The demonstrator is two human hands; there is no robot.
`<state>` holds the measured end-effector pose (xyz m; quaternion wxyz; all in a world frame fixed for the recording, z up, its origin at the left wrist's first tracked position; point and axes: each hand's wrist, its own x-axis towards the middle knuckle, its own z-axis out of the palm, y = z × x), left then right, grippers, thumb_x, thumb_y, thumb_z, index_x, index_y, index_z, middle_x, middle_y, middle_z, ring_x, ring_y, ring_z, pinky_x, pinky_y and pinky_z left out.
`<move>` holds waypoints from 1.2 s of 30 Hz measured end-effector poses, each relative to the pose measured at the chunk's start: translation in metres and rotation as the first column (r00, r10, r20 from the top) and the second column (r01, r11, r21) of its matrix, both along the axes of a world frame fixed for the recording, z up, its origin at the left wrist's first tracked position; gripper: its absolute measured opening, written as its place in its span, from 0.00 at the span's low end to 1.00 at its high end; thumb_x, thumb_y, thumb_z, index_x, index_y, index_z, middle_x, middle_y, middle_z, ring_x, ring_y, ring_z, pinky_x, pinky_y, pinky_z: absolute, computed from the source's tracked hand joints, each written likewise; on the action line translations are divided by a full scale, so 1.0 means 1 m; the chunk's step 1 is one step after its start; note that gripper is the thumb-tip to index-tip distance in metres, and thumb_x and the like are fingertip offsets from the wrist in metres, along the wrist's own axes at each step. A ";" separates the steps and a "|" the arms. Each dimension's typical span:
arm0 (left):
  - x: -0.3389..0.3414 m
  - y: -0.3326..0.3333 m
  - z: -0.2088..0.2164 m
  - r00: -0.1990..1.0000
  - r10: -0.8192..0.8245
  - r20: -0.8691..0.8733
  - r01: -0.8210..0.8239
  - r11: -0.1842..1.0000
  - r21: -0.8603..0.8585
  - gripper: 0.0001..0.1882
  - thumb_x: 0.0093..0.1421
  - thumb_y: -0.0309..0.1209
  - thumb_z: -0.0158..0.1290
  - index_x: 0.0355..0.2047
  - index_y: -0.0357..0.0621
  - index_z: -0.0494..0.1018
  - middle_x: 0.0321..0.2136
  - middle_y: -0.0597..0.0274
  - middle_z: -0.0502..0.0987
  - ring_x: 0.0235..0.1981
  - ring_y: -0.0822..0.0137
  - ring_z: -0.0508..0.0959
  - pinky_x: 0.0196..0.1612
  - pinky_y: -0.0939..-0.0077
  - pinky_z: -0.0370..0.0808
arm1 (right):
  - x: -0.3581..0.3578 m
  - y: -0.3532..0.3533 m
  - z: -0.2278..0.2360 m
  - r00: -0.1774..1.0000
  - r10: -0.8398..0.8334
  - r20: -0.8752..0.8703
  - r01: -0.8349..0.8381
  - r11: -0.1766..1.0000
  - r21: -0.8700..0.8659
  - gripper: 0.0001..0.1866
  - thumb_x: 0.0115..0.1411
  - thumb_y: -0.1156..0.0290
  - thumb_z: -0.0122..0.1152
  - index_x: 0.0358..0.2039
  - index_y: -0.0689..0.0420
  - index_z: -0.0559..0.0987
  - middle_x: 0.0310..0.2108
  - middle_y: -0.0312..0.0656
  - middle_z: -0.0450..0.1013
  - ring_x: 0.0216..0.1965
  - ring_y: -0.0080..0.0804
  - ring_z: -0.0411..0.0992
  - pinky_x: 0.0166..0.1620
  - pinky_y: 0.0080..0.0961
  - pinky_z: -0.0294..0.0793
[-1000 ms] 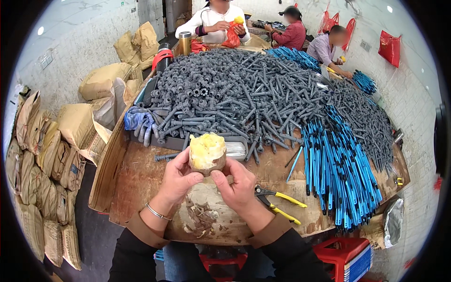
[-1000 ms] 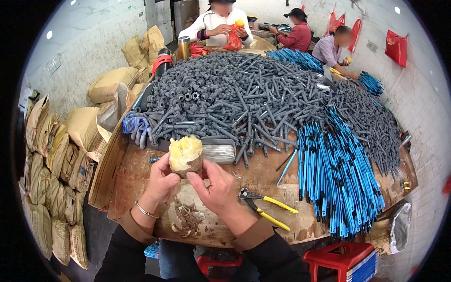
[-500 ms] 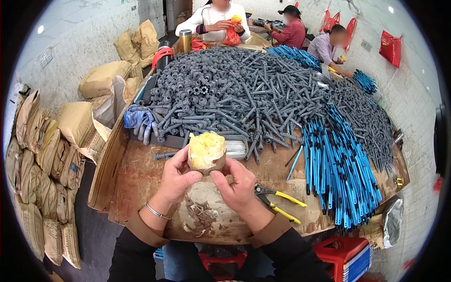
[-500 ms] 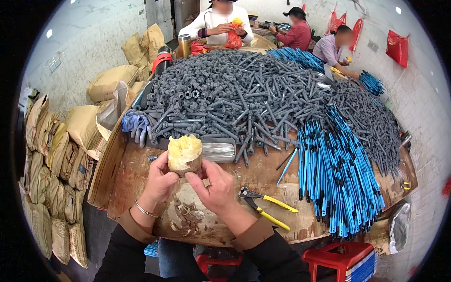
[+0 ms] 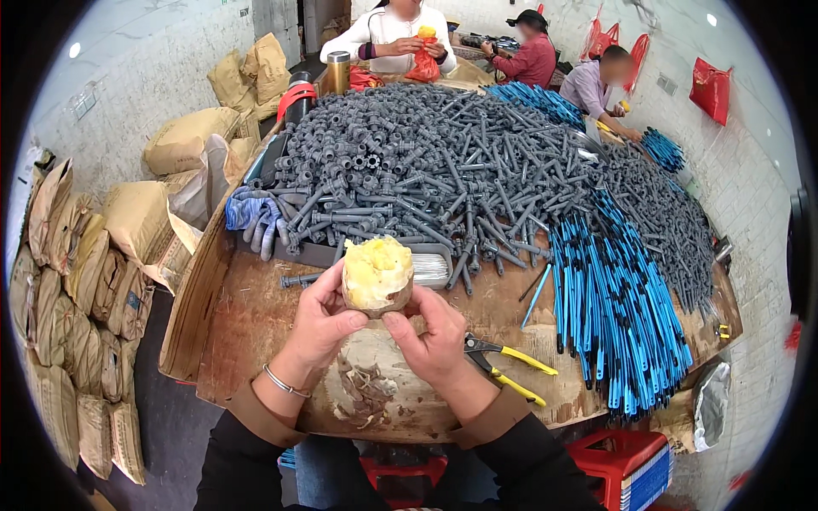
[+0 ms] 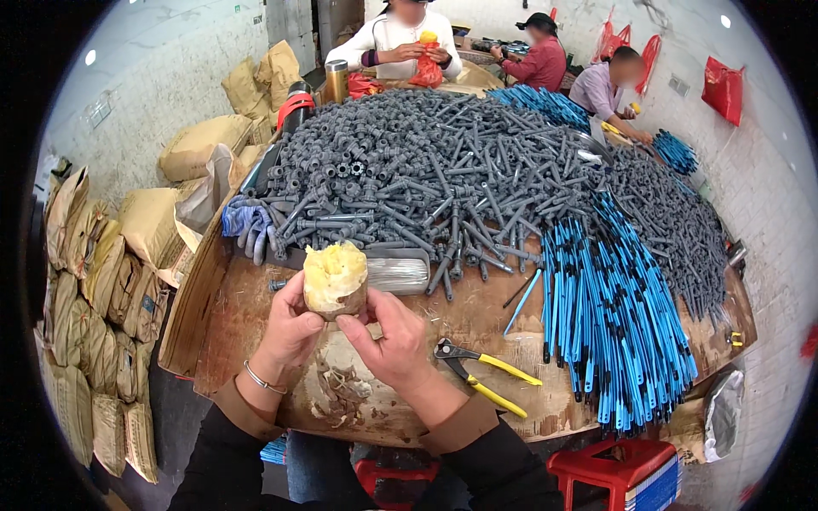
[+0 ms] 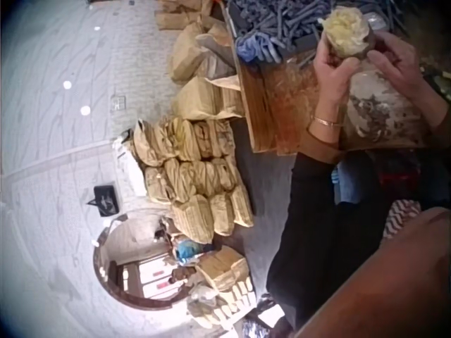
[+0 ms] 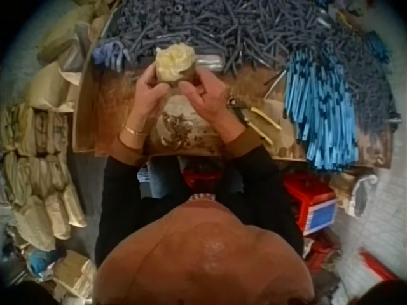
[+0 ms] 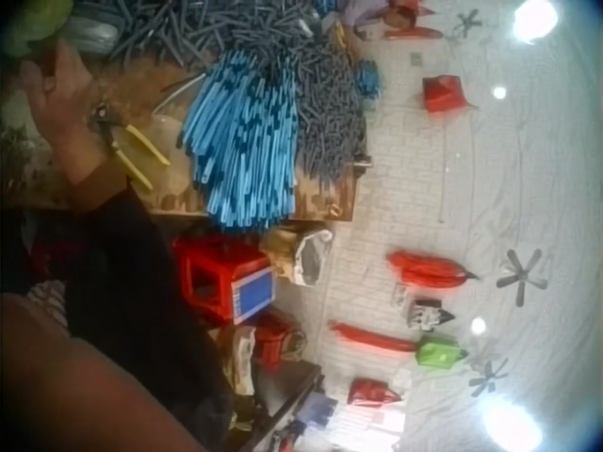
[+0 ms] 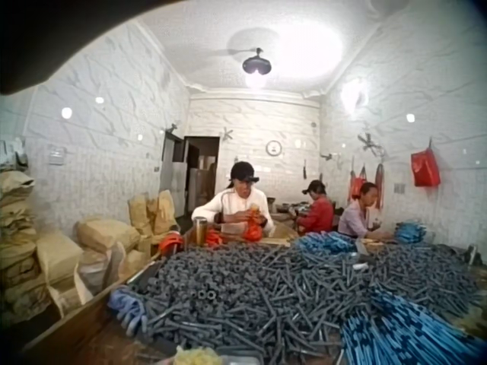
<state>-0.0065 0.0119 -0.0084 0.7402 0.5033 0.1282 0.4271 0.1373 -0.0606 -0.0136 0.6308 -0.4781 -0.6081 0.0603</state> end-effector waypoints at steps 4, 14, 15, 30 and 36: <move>0.001 -0.003 0.002 0.998 -0.020 0.058 0.021 0.999 -0.026 0.45 0.45 0.34 0.65 0.58 0.30 0.54 0.52 0.55 0.67 0.53 0.65 0.70 0.56 0.70 0.66 | 0.000 -0.001 0.000 1.000 0.009 0.028 -0.009 1.000 0.030 0.16 0.53 0.70 0.63 0.39 0.66 0.74 0.25 0.44 0.72 0.24 0.32 0.73 0.28 0.25 0.73; -0.011 0.002 -0.010 0.899 -0.103 0.425 0.264 0.903 -0.339 0.35 0.55 0.37 0.56 0.58 0.34 0.55 0.53 0.54 0.67 0.55 0.61 0.67 0.59 0.59 0.62 | 0.004 -0.004 -0.001 0.998 0.056 0.021 -0.056 0.998 0.023 0.11 0.56 0.76 0.57 0.39 0.68 0.74 0.27 0.44 0.73 0.26 0.28 0.72 0.31 0.20 0.71; -0.013 0.003 -0.010 0.901 -0.085 0.424 0.249 0.904 -0.347 0.35 0.55 0.37 0.56 0.58 0.34 0.55 0.53 0.54 0.67 0.55 0.61 0.67 0.59 0.59 0.62 | 0.002 -0.003 0.002 0.998 0.043 0.043 -0.045 0.998 0.042 0.10 0.56 0.77 0.57 0.39 0.68 0.74 0.28 0.44 0.73 0.26 0.28 0.71 0.31 0.20 0.71; 0.011 -0.006 -0.005 0.986 0.152 0.073 -0.144 0.984 -0.104 0.42 0.47 0.20 0.61 0.60 0.33 0.50 0.55 0.56 0.63 0.56 0.66 0.65 0.59 0.71 0.61 | 0.002 0.003 -0.002 0.992 -0.089 -0.084 0.086 0.996 -0.037 0.07 0.58 0.79 0.55 0.37 0.67 0.76 0.30 0.44 0.74 0.26 0.24 0.73 0.30 0.16 0.71; 0.009 -0.006 -0.006 0.965 0.251 -0.074 -0.241 0.963 0.117 0.45 0.45 0.20 0.62 0.60 0.32 0.49 0.55 0.54 0.63 0.56 0.65 0.65 0.59 0.71 0.61 | 0.004 0.003 0.002 0.988 -0.147 -0.037 0.144 0.987 -0.073 0.06 0.59 0.79 0.55 0.35 0.67 0.77 0.26 0.43 0.75 0.25 0.24 0.74 0.30 0.17 0.73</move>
